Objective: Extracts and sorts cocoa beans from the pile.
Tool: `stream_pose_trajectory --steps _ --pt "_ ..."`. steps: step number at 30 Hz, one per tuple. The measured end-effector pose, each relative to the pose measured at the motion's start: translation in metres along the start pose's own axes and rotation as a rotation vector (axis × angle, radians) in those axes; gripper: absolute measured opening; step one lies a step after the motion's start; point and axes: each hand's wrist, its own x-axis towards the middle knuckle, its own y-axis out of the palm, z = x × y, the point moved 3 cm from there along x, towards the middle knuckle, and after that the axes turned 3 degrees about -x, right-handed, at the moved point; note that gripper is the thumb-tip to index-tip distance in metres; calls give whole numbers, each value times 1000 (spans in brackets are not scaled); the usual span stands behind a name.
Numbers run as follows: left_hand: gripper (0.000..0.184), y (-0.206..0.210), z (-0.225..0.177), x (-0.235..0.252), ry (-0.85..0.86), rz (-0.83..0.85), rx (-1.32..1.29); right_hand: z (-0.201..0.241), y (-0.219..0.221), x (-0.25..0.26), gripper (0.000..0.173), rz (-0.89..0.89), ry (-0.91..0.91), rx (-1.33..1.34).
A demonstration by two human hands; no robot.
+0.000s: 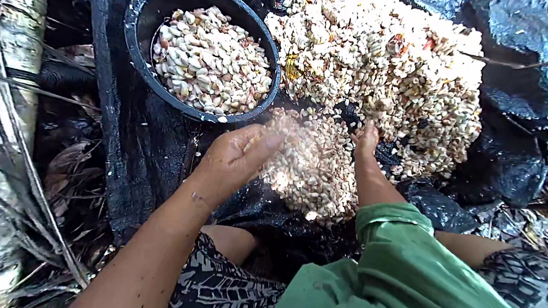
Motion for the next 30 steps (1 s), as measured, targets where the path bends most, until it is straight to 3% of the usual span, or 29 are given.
stream_pose_trajectory --steps 3,5,10,13,14,18,21,24,27,30 --pt "31 -1 4 -3 0 14 18 -69 32 -23 72 352 100 -694" --pt "31 -1 5 -1 1 16 56 -82 48 -45 73 448 103 -811" --pt "34 8 3 13 39 44 120 -37 42 -72 51 648 -6 -695" --pt "33 12 -3 16 61 50 119 -13 36 -69 42 581 -62 -668" --pt "32 12 -4 16 66 51 112 -6 31 -67 47 543 -64 -689" --pt "31 12 -4 12 95 60 112 -7 -1 -51 49 452 -143 -728" --pt "31 11 0 14 81 56 100 -32 -20 -48 46 537 -35 -894" --pt "31 13 4 18 32 67 91 -62 3 -77 53 621 59 -963" --pt "32 19 4 21 -15 92 121 -54 41 -110 52 657 -52 -878" --pt "34 17 7 22 -64 111 180 -28 64 -112 45 798 -129 -791"
